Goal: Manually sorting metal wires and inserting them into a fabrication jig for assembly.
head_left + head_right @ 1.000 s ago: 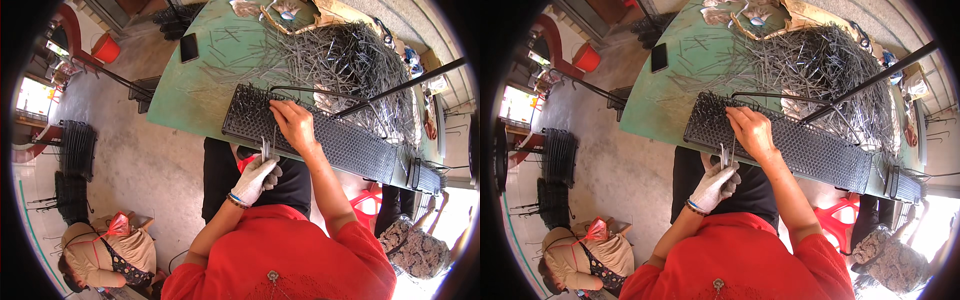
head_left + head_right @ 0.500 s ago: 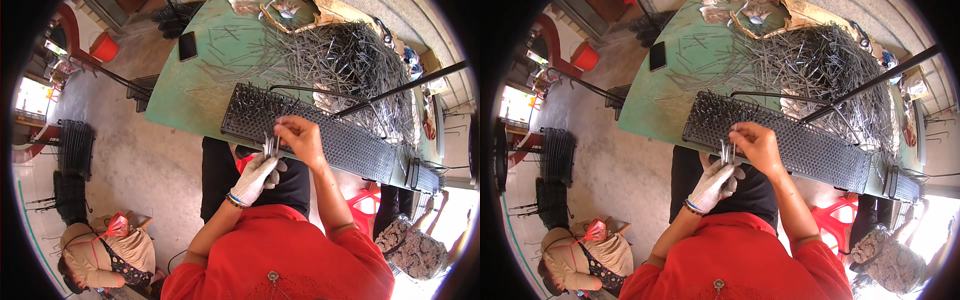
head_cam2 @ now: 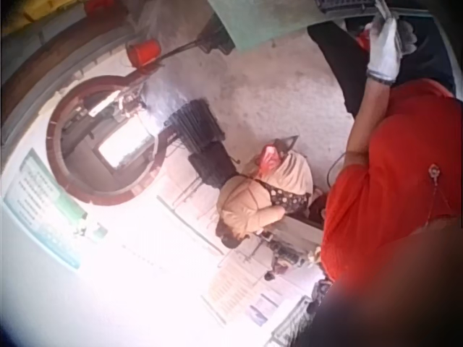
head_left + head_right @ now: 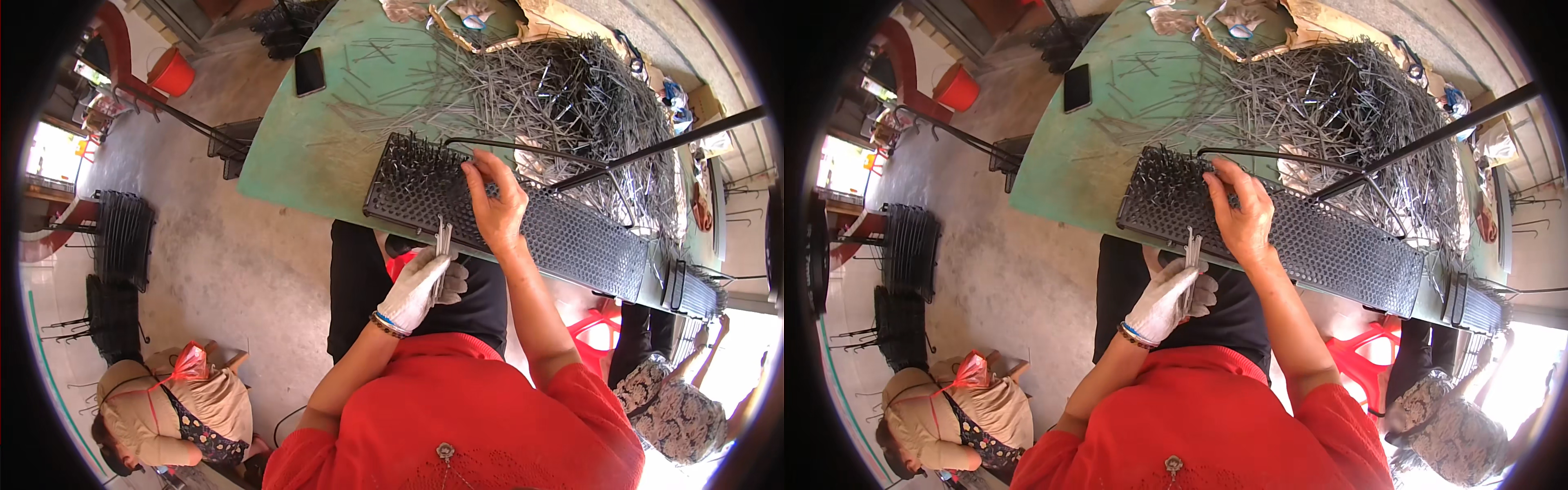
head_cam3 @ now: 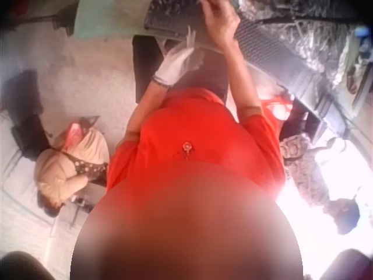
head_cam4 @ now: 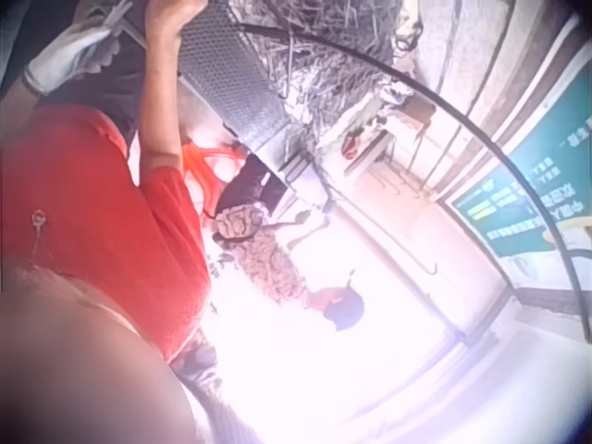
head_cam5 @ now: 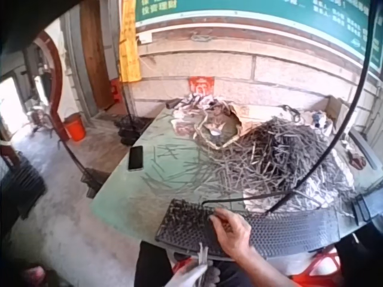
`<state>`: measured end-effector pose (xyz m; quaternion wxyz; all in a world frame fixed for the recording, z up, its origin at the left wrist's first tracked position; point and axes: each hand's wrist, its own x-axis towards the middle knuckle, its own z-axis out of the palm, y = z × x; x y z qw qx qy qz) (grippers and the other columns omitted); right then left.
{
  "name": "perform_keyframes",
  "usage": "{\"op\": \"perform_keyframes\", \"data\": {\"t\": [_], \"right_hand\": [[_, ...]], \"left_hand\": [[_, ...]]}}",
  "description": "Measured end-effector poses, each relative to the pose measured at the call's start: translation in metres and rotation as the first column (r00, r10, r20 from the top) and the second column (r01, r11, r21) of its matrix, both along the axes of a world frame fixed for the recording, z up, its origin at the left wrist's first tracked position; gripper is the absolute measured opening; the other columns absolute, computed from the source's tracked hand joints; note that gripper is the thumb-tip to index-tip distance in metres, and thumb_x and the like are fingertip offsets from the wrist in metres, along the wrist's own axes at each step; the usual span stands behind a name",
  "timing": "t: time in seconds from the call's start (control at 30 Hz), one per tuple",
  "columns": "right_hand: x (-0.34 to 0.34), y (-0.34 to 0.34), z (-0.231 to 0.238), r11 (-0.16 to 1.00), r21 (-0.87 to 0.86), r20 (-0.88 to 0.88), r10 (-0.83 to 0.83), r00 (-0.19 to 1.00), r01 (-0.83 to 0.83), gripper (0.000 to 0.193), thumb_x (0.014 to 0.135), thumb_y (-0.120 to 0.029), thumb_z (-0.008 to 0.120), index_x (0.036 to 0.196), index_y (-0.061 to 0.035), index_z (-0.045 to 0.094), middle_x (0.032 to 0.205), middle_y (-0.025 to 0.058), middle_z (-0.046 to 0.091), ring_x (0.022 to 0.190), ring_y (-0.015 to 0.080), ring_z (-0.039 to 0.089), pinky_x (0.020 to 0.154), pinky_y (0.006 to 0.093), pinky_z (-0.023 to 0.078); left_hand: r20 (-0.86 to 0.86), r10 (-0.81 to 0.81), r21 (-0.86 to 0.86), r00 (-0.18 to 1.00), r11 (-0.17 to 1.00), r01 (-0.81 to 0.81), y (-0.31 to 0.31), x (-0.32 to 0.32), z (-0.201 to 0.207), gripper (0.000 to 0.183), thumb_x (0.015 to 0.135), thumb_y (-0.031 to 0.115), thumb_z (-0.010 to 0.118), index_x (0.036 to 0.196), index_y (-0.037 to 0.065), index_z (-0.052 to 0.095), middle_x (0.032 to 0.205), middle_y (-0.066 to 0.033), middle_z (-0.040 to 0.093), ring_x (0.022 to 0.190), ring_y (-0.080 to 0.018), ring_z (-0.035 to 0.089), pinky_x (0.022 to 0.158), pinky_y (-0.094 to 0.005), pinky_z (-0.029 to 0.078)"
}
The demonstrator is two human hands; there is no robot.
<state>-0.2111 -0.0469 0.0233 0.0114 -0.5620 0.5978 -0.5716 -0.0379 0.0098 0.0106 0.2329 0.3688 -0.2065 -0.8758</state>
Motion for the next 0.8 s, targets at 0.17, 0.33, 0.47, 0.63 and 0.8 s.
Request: {"op": "perform_keyframes", "data": {"t": [0.17,0.33,0.47,0.63,0.8], "right_hand": [[-0.0035,-0.0006,-0.0010,0.999,0.044,-0.082,0.002,0.997,0.001,0.026,0.080,-0.001,0.074,0.105,-0.0035,0.066,0.086,0.0082,0.071,0.073,0.0142,0.066,0.068,0.0269,0.052],[-0.0032,0.0005,-0.0009,0.999,0.030,-0.295,0.050,0.954,-0.044,0.026,0.076,-0.002,0.076,0.101,-0.0058,0.068,0.086,0.0062,0.070,0.073,0.0208,0.062,0.068,0.0315,0.049],[-0.0013,0.0006,0.0007,0.999,-0.018,-0.379,0.021,0.925,-0.030,0.024,0.074,-0.004,0.077,0.097,-0.0079,0.069,0.088,0.0040,0.069,0.075,0.0215,0.060,0.071,0.0324,0.046],[-0.0020,0.0028,0.0003,1.000,-0.018,-0.377,0.001,0.926,-0.008,0.023,0.074,-0.004,0.077,0.096,-0.0080,0.070,0.088,0.0039,0.069,0.077,0.0223,0.060,0.071,0.0328,0.046],[0.0034,0.0074,0.0058,1.000,0.004,-0.384,0.011,0.923,-0.010,0.025,0.075,-0.003,0.076,0.099,-0.0073,0.071,0.086,0.0059,0.067,0.078,0.0235,0.060,0.071,0.0335,0.047]], "left_hand": [[0.051,-0.034,-0.056,0.998,0.998,0.037,0.0003,0.0038,-0.0008,0.021,0.099,0.023,0.051,0.113,0.007,0.053,0.093,-0.0071,0.068,0.073,-0.0148,0.068,0.059,-0.0251,0.056],[0.036,-0.020,-0.033,0.999,0.999,0.021,0.0006,0.0042,-0.0034,0.021,0.099,0.023,0.052,0.113,0.006,0.053,0.097,-0.0081,0.069,0.074,-0.0143,0.068,0.059,-0.0247,0.056],[0.027,-0.021,-0.026,0.999,0.999,0.021,0.0014,0.0054,-0.0015,0.021,0.099,0.022,0.053,0.112,0.005,0.053,0.099,-0.0090,0.069,0.076,-0.0146,0.068,0.059,-0.0242,0.056],[0.035,-0.017,-0.041,0.999,0.999,0.019,0.0004,0.0075,-0.0002,0.022,0.099,0.021,0.053,0.113,0.005,0.053,0.099,-0.0093,0.069,0.076,-0.0145,0.068,0.061,-0.0239,0.056],[0.017,-0.006,-0.043,1.000,0.999,0.006,-0.0002,0.0103,0.0020,0.023,0.099,0.021,0.053,0.114,0.005,0.052,0.099,-0.0095,0.069,0.076,-0.0142,0.068,0.061,-0.0234,0.056]]}}
